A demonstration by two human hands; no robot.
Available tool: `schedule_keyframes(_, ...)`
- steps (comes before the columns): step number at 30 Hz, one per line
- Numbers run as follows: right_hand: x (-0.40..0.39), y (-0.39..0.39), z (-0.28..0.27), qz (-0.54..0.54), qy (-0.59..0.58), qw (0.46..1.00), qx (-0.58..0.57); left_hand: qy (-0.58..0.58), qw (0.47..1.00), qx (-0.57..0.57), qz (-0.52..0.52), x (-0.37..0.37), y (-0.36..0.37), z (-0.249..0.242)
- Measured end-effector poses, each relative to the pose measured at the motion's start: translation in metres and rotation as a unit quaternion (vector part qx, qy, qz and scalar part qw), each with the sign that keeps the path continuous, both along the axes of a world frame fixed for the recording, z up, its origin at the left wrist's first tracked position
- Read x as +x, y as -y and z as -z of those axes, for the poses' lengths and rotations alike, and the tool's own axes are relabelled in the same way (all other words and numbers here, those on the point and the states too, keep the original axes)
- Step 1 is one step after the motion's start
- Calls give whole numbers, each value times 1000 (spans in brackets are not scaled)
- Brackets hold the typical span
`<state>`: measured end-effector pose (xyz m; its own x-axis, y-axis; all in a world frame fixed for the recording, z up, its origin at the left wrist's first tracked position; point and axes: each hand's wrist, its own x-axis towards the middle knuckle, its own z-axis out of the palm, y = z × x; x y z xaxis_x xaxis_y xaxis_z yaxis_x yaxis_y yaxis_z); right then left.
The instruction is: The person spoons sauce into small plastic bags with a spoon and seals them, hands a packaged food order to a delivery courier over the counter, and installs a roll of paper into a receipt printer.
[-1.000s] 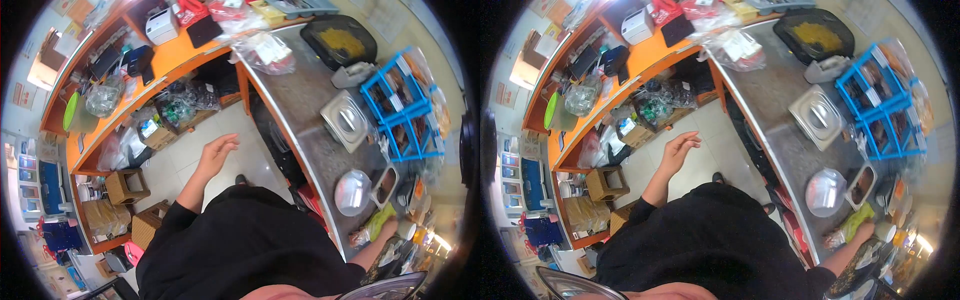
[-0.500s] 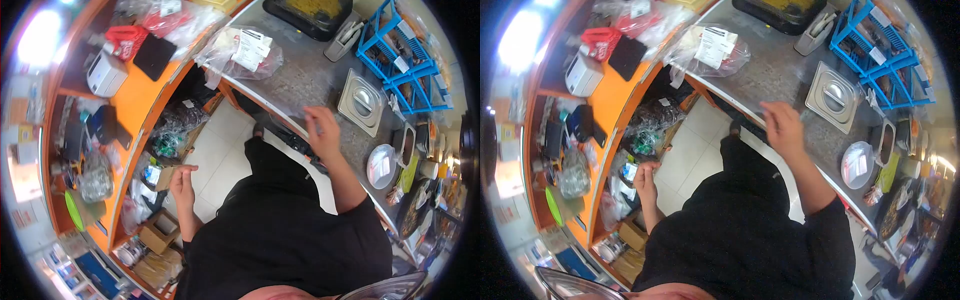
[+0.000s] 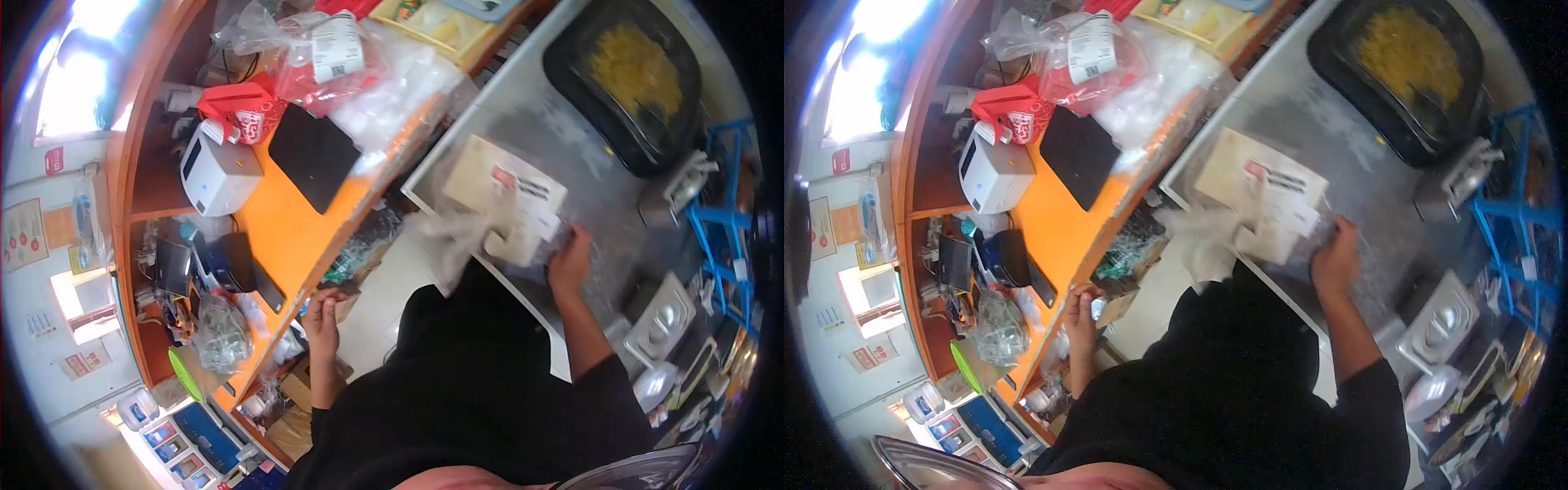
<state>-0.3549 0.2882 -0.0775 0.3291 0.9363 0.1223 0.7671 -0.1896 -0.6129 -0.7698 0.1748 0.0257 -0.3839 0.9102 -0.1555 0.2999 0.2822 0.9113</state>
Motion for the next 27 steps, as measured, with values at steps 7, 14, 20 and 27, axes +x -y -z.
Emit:
schedule_keyframes(7,8,8,28,1,65,997,-29,-96,993,72,-22,-41,-114,23)
schedule_keyframes(14,10,21,35,31,138,988,-54,-137,960,246,-2,-95,-322,9)
schedule_keyframes(20,19,39,50,48,140,987,-70,-415,876,222,106,-87,-452,-9)
schedule_keyframes(27,21,42,46,69,141,986,-62,-103,983,133,76,-63,-475,-5)
